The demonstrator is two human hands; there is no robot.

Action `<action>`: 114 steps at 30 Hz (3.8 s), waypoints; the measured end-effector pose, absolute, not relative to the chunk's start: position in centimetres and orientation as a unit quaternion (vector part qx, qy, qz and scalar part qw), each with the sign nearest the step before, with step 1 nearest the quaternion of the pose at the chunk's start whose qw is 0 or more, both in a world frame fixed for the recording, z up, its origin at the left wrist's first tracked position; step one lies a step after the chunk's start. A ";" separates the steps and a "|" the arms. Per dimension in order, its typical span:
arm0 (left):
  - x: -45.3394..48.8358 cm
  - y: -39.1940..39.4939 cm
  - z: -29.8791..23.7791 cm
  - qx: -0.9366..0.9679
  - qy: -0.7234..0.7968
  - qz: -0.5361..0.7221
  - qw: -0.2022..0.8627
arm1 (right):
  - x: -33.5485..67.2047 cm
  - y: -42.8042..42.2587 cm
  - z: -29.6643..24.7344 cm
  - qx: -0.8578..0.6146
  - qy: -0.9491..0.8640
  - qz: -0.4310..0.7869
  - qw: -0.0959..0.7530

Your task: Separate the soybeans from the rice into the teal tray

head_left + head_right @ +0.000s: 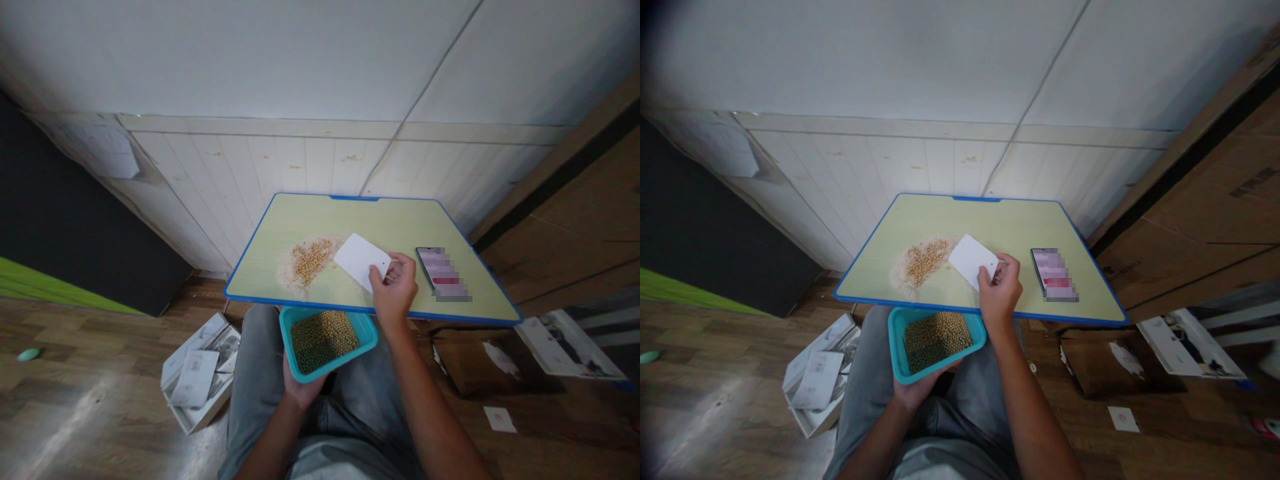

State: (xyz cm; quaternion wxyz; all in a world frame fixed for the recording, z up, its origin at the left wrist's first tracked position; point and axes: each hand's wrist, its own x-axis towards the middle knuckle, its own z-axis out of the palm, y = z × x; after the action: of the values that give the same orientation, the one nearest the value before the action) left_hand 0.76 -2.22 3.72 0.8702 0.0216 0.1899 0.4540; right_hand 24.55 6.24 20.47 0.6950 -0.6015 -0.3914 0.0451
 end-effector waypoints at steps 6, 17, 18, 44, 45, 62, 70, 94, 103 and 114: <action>1.0 -2.2 4.2 0.021 0.216 0.461 0.860 | 24.6 6.2 20.4 -0.607 -0.391 0.039 0.691; 1.2 -2.4 5.4 -0.007 0.252 0.458 0.852 | 24.5 6.5 20.1 -0.580 -0.381 0.043 0.719; 1.2 -2.4 5.4 -0.010 0.258 0.459 0.850 | 24.5 6.6 20.1 -0.569 -0.381 0.046 0.728; 0.7 -2.3 3.5 0.012 0.103 0.450 0.887 | 30.0 13.5 22.6 -0.501 -0.549 -0.021 0.668; 0.8 -2.3 3.6 0.009 0.115 0.451 0.885 | 29.9 13.6 22.6 -0.504 -0.553 -0.023 0.663; 1.5 -2.2 5.8 -0.021 0.265 0.462 0.846 | 29.0 13.6 22.2 -0.495 -0.570 0.061 0.653; 2.1 -2.0 8.6 -0.077 0.336 0.467 0.815 | 28.7 13.5 22.0 -0.483 -0.582 0.101 0.647; 1.8 -2.2 8.3 -0.022 0.298 0.467 0.832 | 28.7 13.3 22.2 -0.517 -0.554 0.098 0.645; 1.8 -2.2 8.0 -0.019 0.292 0.465 0.836 | 28.6 13.2 22.1 -0.507 -0.560 0.098 0.648; 1.4 -2.3 6.2 -0.035 0.281 0.465 0.839 | 28.4 13.5 21.6 -0.501 -0.574 0.156 0.628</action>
State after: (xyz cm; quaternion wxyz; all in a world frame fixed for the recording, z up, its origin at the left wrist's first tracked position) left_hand 1.37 -2.26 6.17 0.8388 -0.0346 0.2811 0.4650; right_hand 28.41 13.50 21.60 0.6285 -0.5005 -0.5745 0.1564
